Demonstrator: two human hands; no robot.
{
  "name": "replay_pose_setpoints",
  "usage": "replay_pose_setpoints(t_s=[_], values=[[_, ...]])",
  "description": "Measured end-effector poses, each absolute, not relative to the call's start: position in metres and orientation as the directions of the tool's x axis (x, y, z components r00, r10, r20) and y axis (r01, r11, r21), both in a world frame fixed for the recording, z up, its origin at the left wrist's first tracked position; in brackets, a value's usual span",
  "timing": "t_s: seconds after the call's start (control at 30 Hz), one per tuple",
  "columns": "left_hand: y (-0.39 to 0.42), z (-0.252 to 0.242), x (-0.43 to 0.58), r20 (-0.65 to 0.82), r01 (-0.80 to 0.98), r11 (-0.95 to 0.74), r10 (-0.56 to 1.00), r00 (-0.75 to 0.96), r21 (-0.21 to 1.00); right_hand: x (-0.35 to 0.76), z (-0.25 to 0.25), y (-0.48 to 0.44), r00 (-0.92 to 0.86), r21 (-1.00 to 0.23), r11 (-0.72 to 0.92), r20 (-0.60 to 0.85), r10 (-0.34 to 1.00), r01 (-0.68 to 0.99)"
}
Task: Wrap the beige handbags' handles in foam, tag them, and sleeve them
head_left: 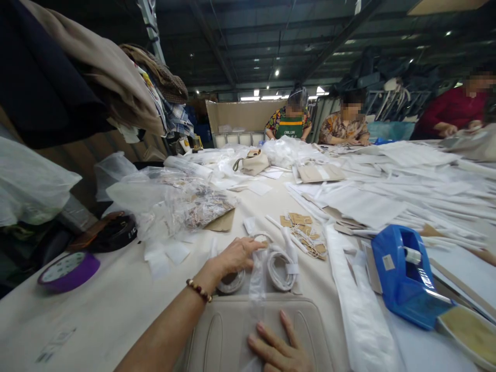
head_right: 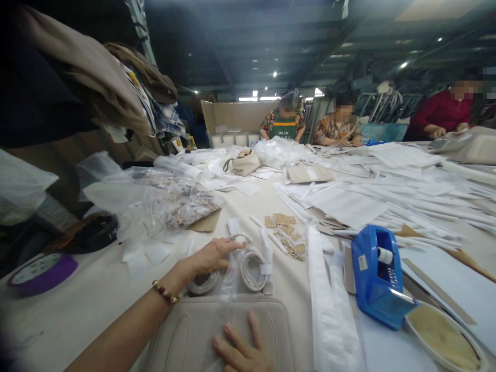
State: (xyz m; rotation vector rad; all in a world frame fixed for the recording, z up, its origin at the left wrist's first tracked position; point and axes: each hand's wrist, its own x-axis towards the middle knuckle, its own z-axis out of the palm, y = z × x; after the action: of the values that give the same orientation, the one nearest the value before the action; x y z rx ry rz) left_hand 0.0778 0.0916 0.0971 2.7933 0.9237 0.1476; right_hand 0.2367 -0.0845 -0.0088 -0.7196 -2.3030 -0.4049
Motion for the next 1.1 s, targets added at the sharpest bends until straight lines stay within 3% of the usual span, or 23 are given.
replay_pose_setpoints(t_s=[0.27, 0.5, 0.73, 1.1], values=[[0.077, 0.097, 0.082, 0.019, 0.500, -0.864, 0.500, 0.866, -0.063, 0.235, -0.008, -0.083, -0.615, 0.118, 0.782, 0.694, 0.376, 0.611], [0.070, 0.098, 0.087, 0.005, 0.504, -0.832, 0.517, 0.856, -0.230, 0.235, -0.022, -0.088, -0.590, 0.063, 0.734, 0.643, 0.489, 0.676], [0.066, 0.101, 0.089, -0.009, 0.551, -0.785, 0.576, 0.817, -0.282, 0.235, -0.011, -0.087, -0.604, 0.113, 0.728, 0.650, 0.461, 0.676], [0.079, 0.096, 0.091, 0.017, 0.655, -0.721, 0.669, 0.743, -0.224, 0.225, 0.006, -0.088, -0.563, 0.109, 0.723, 0.710, 0.424, 0.683]])
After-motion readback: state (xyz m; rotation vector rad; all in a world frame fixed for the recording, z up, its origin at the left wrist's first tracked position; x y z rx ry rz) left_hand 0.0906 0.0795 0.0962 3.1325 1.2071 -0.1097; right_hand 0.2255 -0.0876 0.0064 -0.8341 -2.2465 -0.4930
